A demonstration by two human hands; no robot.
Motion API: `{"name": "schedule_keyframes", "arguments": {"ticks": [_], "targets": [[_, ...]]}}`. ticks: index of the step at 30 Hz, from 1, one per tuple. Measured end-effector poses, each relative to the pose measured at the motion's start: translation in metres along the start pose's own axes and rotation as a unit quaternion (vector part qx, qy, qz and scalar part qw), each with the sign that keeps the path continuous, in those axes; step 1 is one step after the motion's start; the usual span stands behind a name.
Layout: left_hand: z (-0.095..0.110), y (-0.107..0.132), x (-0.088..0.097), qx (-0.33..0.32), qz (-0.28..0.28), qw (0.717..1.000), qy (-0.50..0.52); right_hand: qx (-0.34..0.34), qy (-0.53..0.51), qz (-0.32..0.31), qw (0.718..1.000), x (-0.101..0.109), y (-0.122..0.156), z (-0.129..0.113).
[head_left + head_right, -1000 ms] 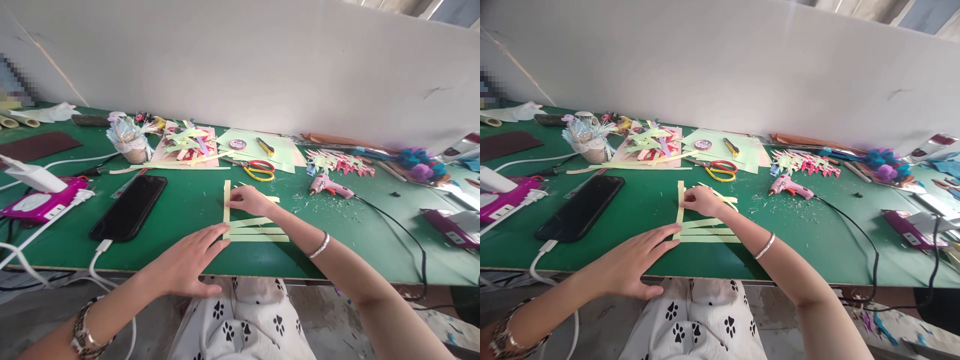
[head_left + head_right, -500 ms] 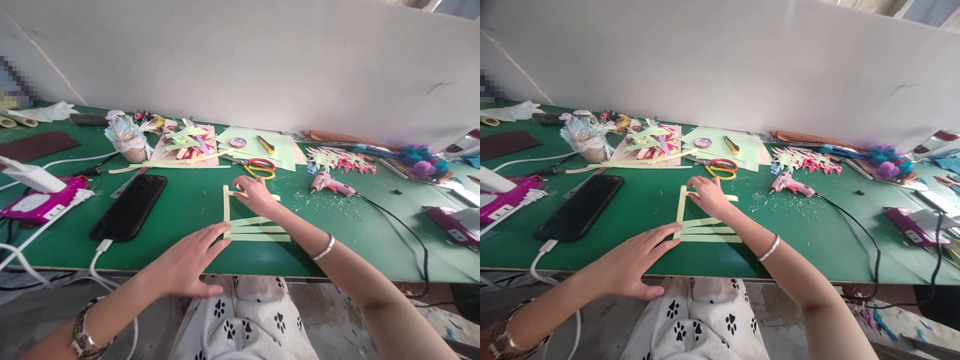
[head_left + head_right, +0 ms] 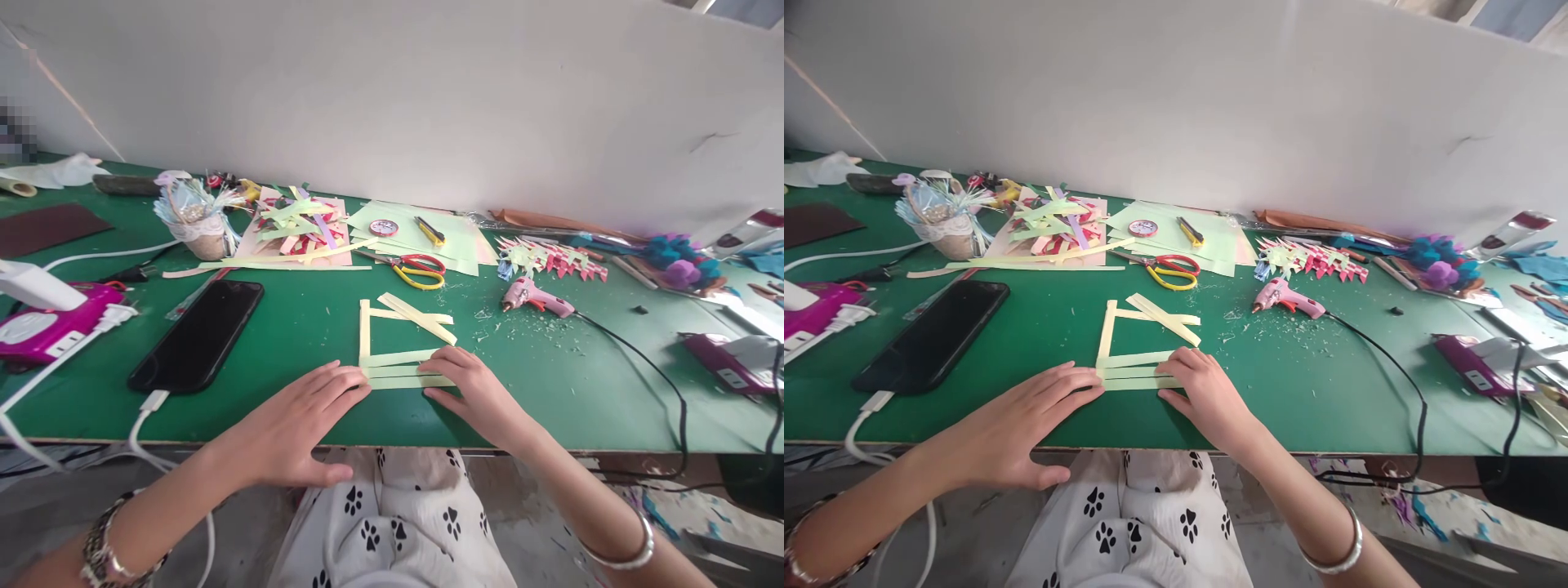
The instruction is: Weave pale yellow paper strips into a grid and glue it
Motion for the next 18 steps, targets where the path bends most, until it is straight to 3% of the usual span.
{"name": "schedule_keyframes", "arguments": {"ticks": [5, 10, 18], "targets": [[0.000, -0.001, 0.001, 0.028, -0.004, 1.000, 0.002, -0.039, -0.005, -0.012, 0.999, 0.002, -0.001, 0.000], [0.005, -0.014, 0.002, 0.093, 0.045, 0.995, -0.014, -0.036, -0.009, -0.014, 0.999, 0.001, 0.001, -0.002], [0.010, -0.032, 0.001, 0.164, 0.086, 0.980, -0.079, 0.036, 0.099, 0.031, 0.994, 0.005, -0.005, -0.005]]}}
Point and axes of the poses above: each hand's wrist, its own y-axis away from the middle knuckle, its own x-axis out of the back of the hand, z = x × y, the point moved 3 cm from there along -y, towards the middle knuckle, and after that the axes turned 1 degree about x, right-handed, at the moved point
